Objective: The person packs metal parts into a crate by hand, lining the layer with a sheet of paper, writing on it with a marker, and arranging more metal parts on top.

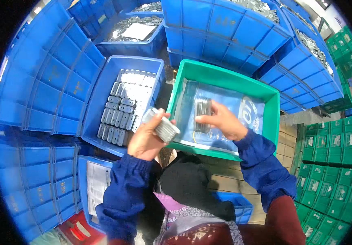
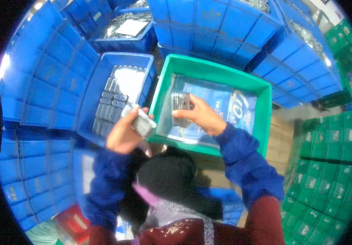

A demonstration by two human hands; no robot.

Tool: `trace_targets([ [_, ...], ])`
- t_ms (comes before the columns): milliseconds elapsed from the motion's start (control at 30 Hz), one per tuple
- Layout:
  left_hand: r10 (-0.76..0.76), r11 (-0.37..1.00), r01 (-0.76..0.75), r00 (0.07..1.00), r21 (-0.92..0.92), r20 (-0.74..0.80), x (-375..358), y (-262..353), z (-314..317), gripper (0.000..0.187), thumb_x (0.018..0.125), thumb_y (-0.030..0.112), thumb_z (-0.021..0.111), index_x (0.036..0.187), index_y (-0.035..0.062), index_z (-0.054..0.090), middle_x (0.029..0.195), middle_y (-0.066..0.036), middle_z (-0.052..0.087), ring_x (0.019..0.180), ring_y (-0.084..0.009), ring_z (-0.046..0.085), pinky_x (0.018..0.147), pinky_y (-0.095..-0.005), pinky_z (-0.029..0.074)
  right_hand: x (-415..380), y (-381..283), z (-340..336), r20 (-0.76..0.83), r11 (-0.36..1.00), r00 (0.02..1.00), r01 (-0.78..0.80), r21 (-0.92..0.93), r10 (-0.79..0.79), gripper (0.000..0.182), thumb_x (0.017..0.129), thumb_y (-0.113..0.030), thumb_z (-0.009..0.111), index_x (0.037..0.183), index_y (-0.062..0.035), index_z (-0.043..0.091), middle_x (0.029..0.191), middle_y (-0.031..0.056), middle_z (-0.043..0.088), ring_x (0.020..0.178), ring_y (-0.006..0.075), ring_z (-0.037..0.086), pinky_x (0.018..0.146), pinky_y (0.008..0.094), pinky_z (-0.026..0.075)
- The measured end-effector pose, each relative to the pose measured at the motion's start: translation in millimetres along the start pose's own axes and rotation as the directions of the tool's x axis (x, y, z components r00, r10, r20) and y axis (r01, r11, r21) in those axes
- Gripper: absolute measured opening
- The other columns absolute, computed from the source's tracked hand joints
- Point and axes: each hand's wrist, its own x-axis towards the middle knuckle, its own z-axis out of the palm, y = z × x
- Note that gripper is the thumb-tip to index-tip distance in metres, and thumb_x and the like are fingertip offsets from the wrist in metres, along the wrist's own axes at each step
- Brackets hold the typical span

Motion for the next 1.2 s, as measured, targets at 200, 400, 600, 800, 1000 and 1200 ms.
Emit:
trace_targets([
  [200, 0.081, 0.996, -0.085, 0.989, -0.029, -0.126, -6, 30, -1, 0.043, 0.083, 0.027, 0.064, 0.115, 0.0032, 0.049, 0.107, -0.008, 0.055, 0.103, -0.0226, 0.053, 0.083, -0.0425, 0.046, 73, 150, -26, 0.239, 0.481, 0.968, 0.243, -0.842, -0.071, 0.053, 0.064, -0.025, 0.072, 0.107, -0.0002, 0.052, 0.103, 0.0203, 0.056, 0.097, 0.0337, 0.055, 0.083, 0.0390, 0.045],
  [400, 0.027, 0.999, -0.029, 0.990, -0.012, -0.139, -8, 29, -2, 0.036, 0.084, 0.027, 0.063, 0.110, 0.0045, 0.051, 0.105, -0.008, 0.056, 0.099, -0.0212, 0.056, 0.079, -0.0386, 0.048, 78, 166, 0, 0.301, 0.290, 0.945, 0.254, -0.923, 0.130, 0.042, 0.063, -0.026, 0.072, 0.091, -0.0005, 0.054, 0.091, 0.0169, 0.055, 0.089, 0.0338, 0.055, 0.074, 0.0419, 0.047],
  [600, 0.016, 0.999, -0.022, 0.987, -0.030, -0.162, -9, 30, 1, 0.034, 0.084, 0.027, 0.062, 0.109, 0.0061, 0.052, 0.105, -0.007, 0.056, 0.099, -0.0210, 0.056, 0.078, -0.0382, 0.048, 77, 168, 6, 0.235, 0.265, 0.961, 0.191, -0.945, 0.148, 0.040, 0.061, -0.027, 0.073, 0.088, -0.0008, 0.058, 0.091, 0.0149, 0.059, 0.088, 0.0321, 0.059, 0.073, 0.0421, 0.049],
  [800, 0.039, 0.997, -0.049, 0.985, -0.054, -0.170, -15, 33, 3, 0.034, 0.085, 0.027, 0.062, 0.110, 0.0066, 0.052, 0.108, -0.007, 0.056, 0.100, -0.0213, 0.056, 0.079, -0.0388, 0.049, 75, 139, 1, 0.134, 0.271, 0.991, 0.130, -0.954, -0.004, 0.036, 0.062, -0.019, 0.073, 0.090, -0.0035, 0.057, 0.089, 0.0157, 0.056, 0.087, 0.0334, 0.057, 0.070, 0.0432, 0.048],
  [1000, 0.034, 0.997, -0.044, 0.985, -0.056, -0.170, -15, 36, 2, 0.034, 0.085, 0.027, 0.061, 0.110, 0.0059, 0.053, 0.108, -0.007, 0.056, 0.100, -0.0215, 0.056, 0.079, -0.0386, 0.050, 82, 155, -2, 0.187, 0.157, 0.980, 0.196, -0.968, -0.066, 0.033, 0.059, -0.012, 0.071, 0.085, -0.0012, 0.055, 0.086, 0.0139, 0.055, 0.085, 0.0314, 0.057, 0.068, 0.0421, 0.049],
  [1200, 0.042, 0.996, -0.057, 0.979, -0.067, -0.199, -14, 36, 3, 0.035, 0.085, 0.027, 0.061, 0.111, 0.0042, 0.053, 0.107, -0.008, 0.056, 0.100, -0.0215, 0.056, 0.079, -0.0387, 0.050, 83, 147, -1, 0.154, 0.182, 0.982, 0.172, -0.968, -0.106, 0.032, 0.062, -0.015, 0.071, 0.086, -0.0014, 0.053, 0.087, 0.0137, 0.053, 0.085, 0.0324, 0.056, 0.069, 0.0419, 0.048],
])
